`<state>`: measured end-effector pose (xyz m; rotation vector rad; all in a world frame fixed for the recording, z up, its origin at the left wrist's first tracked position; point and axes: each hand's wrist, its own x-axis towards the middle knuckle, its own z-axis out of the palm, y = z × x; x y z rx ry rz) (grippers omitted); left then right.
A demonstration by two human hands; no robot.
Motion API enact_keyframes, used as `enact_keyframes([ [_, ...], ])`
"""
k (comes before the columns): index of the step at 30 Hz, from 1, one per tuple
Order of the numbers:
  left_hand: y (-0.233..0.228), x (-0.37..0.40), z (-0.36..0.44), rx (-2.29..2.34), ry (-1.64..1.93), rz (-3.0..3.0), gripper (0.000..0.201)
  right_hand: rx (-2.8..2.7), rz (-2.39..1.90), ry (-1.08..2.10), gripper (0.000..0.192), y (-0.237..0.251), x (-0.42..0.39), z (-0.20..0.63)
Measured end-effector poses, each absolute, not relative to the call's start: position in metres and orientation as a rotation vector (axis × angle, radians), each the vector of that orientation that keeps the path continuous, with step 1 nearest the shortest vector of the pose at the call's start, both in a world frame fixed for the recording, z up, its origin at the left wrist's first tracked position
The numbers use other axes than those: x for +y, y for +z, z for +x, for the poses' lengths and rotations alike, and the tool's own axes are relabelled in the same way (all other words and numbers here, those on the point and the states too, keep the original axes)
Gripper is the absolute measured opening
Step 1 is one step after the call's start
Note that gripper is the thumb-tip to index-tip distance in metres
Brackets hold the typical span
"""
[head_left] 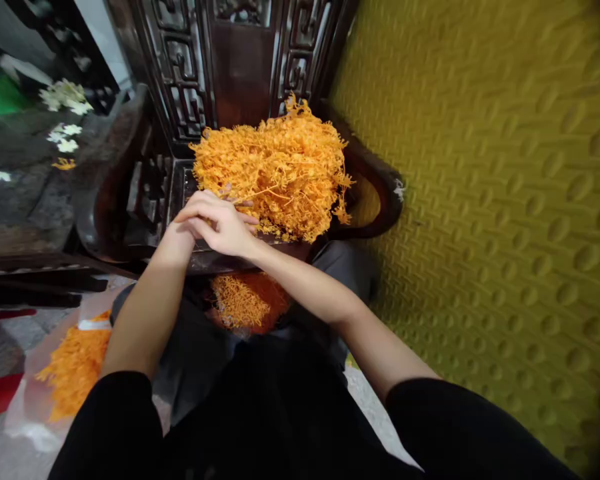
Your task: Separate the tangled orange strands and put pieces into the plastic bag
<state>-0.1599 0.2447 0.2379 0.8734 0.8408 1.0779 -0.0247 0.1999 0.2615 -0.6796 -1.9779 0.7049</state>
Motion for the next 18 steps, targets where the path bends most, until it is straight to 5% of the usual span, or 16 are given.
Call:
enact_keyframes([
  [6, 0.257, 0.239, -0.099, 0.720, 0.789, 0.899, 0.036, -2.236, -0.750, 0.483, 0.041, 0.230, 0.132, 0.051],
  [12, 0.290, 0.264, -0.101, 0.597, 1.082, 0.579, 0.037, -2.234, -2.256, 0.394, 0.038, 0.202, 0.087, 0.143],
  [18, 0.297, 0.278, -0.135, 0.600, 1.305, 0.391, 0.044, -1.949, -2.667, 0.413, 0.064, 0.172, 0.135, 0.163],
])
